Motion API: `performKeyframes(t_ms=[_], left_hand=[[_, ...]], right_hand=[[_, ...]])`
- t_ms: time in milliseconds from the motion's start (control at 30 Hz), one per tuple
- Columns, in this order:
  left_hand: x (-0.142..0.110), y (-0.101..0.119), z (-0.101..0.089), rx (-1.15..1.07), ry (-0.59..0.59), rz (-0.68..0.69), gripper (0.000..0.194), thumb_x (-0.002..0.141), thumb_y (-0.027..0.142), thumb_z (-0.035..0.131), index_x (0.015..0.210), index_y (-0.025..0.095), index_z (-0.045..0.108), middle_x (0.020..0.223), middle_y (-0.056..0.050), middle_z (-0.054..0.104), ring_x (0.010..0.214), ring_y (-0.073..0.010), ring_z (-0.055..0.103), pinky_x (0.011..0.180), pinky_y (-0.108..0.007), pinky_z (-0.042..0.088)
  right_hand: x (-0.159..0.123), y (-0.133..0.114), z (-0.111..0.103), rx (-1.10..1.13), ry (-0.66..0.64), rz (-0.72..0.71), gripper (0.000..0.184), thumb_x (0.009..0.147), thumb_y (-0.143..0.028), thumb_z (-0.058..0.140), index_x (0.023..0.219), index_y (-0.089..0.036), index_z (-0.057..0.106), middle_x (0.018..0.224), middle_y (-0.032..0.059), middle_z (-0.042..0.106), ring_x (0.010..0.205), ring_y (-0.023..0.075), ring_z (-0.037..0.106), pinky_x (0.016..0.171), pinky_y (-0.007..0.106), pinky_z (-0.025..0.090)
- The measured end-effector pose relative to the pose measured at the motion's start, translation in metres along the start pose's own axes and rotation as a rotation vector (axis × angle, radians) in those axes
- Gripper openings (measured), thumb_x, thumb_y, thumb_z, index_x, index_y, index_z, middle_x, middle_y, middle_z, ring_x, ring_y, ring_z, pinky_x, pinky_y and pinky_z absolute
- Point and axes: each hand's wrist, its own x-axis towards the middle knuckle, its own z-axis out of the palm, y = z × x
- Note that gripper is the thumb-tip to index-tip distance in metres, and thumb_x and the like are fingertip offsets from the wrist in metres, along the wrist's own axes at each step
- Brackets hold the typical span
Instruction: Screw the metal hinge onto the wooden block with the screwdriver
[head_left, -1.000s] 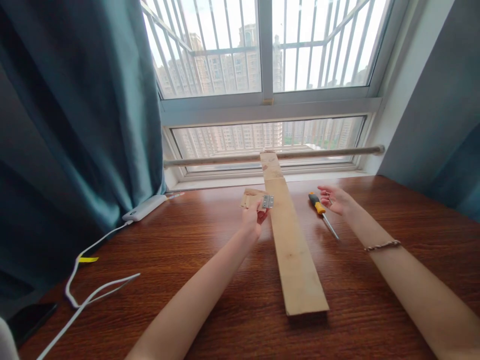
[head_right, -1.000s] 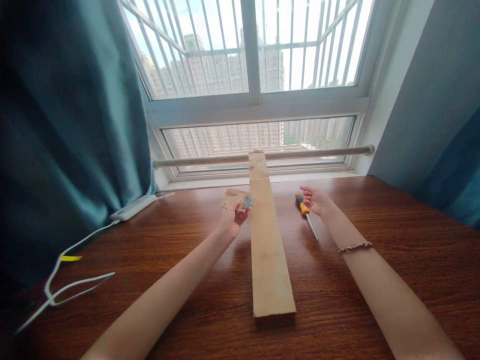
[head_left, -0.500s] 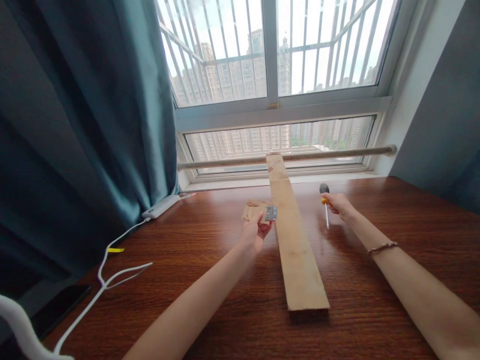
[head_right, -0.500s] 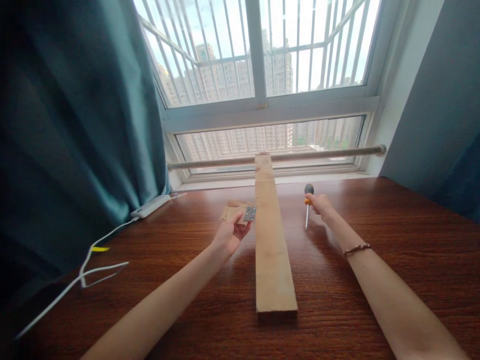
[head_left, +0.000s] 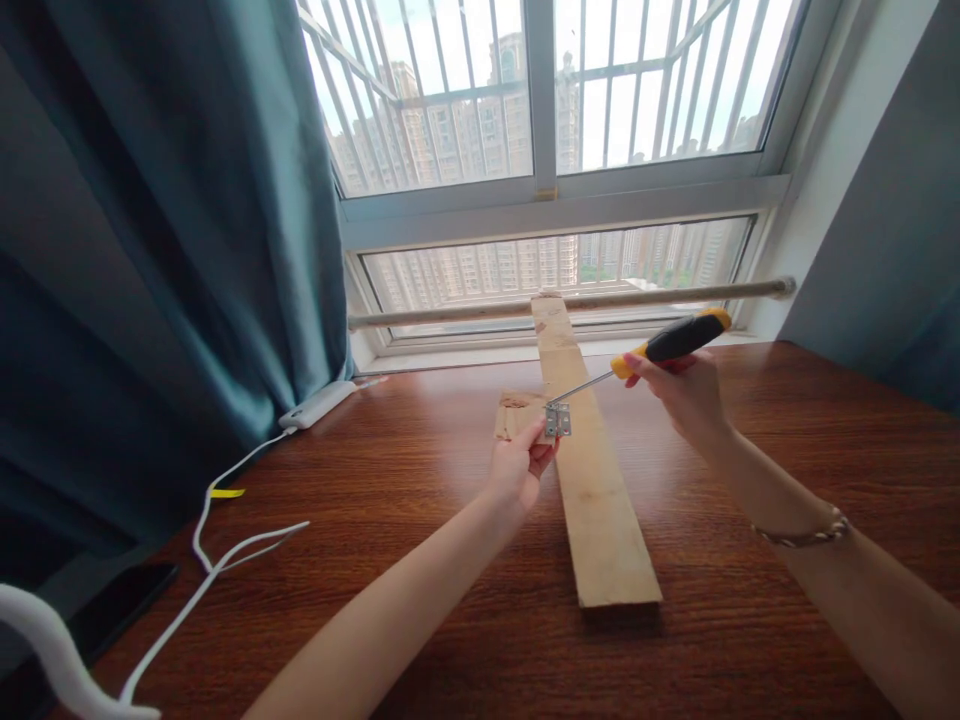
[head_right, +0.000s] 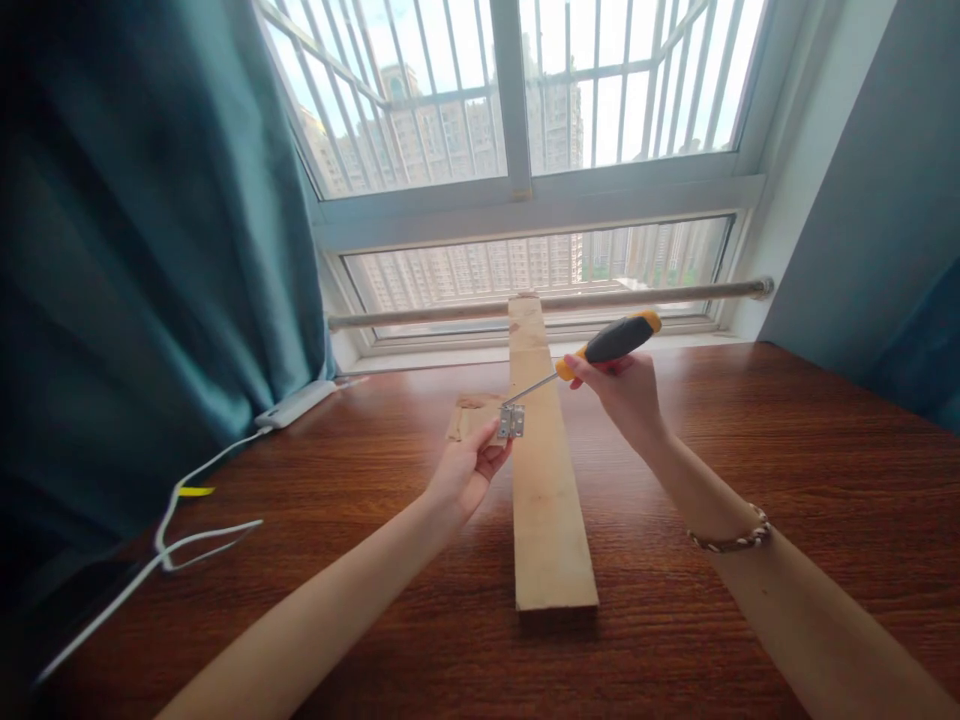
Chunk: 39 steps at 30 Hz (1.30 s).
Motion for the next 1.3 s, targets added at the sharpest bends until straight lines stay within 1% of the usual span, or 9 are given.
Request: performKeyframes(t_ms=[67,167,367,500,633,867,1133,1233,1300], left_hand=[[-0.001,-0.001,-0.001,0.004,0.004,0.0,0.018,0.071,0.005,0.067,0.086,0.013,0.063,0.075,-0.006,0.071,0.057,-0.0126,0.065,0.06,-0.024,0.054],[0.0,-0.003,-0.002,0.002,0.008,0.006,0.016,0.072,0.005,0.066,0.085,0.013,0.062,0.073,-0.005,0.07,0.057,-0.0121,0.065,0.058,-0.023,0.053],[0.003,-0.003,-0.005,-0.007,0.026,0.005,0.012,0.073,0.004,0.063,0.082,0.011,0.063,0.071,-0.006,0.07,0.054,-0.0116,0.064,0.055,-0.021,0.052],[0.004,-0.003,-0.006,-0.001,0.031,-0.003,0.011,0.074,0.003,0.063,0.081,0.012,0.063,0.069,-0.005,0.069,0.054,-0.011,0.063,0.054,-0.02,0.051],[0.006,-0.004,-0.006,0.018,0.017,-0.01,0.013,0.074,0.003,0.062,0.084,0.012,0.064,0.071,-0.005,0.07,0.055,-0.0113,0.064,0.055,-0.021,0.051],[0.007,-0.002,-0.005,0.011,0.023,0.003,0.011,0.074,0.002,0.062,0.081,0.01,0.064,0.07,-0.005,0.069,0.053,-0.0111,0.062,0.053,-0.021,0.051],[0.007,-0.001,-0.005,0.004,0.039,-0.006,0.01,0.073,0.003,0.062,0.079,0.01,0.065,0.069,-0.005,0.07,0.053,-0.0117,0.063,0.052,-0.021,0.05],[0.008,-0.001,-0.006,-0.003,0.033,-0.005,0.008,0.073,0.003,0.063,0.077,0.01,0.065,0.068,-0.005,0.069,0.052,-0.0116,0.063,0.053,-0.021,0.051],[0.009,-0.001,-0.006,-0.011,0.017,0.001,0.008,0.073,0.003,0.063,0.077,0.01,0.065,0.069,-0.006,0.07,0.054,-0.0119,0.064,0.055,-0.021,0.052]], right_hand=[[-0.003,0.0,0.001,-0.036,0.008,-0.02,0.021,0.065,-0.032,0.074,0.055,-0.016,0.065,0.051,0.001,0.059,0.047,0.0112,0.05,0.04,0.023,0.036],[-0.003,0.002,0.0,-0.046,0.034,-0.024,0.022,0.064,-0.033,0.074,0.054,-0.016,0.064,0.051,0.0012,0.06,0.048,0.0124,0.054,0.041,0.023,0.038],[0.0,0.012,-0.003,-0.018,0.028,0.028,0.024,0.06,-0.034,0.076,0.054,-0.016,0.062,0.052,0.0008,0.06,0.044,0.0108,0.05,0.039,0.023,0.036],[-0.004,0.018,0.0,-0.057,0.015,0.056,0.028,0.056,-0.038,0.078,0.054,-0.016,0.059,0.049,-0.0013,0.057,0.044,0.0102,0.049,0.04,0.023,0.037],[-0.008,0.018,0.003,-0.072,-0.03,0.057,0.028,0.058,-0.037,0.078,0.054,-0.016,0.059,0.047,-0.0024,0.055,0.044,0.0094,0.047,0.042,0.022,0.036],[-0.007,0.017,0.002,-0.03,0.087,0.031,0.031,0.063,-0.036,0.075,0.049,-0.017,0.056,0.047,-0.0021,0.054,0.043,0.0083,0.044,0.041,0.022,0.032],[-0.008,0.019,0.002,-0.025,0.048,0.026,0.03,0.063,-0.034,0.076,0.047,-0.018,0.056,0.048,-0.0017,0.055,0.044,0.0097,0.047,0.042,0.024,0.034],[-0.008,0.017,0.001,-0.024,0.032,0.014,0.026,0.062,-0.034,0.077,0.052,-0.019,0.059,0.05,-0.0016,0.057,0.046,0.0111,0.049,0.044,0.025,0.036],[-0.008,0.015,0.001,-0.032,0.034,0.012,0.027,0.061,-0.035,0.078,0.052,-0.019,0.058,0.05,-0.0019,0.057,0.047,0.0115,0.05,0.045,0.025,0.037]])
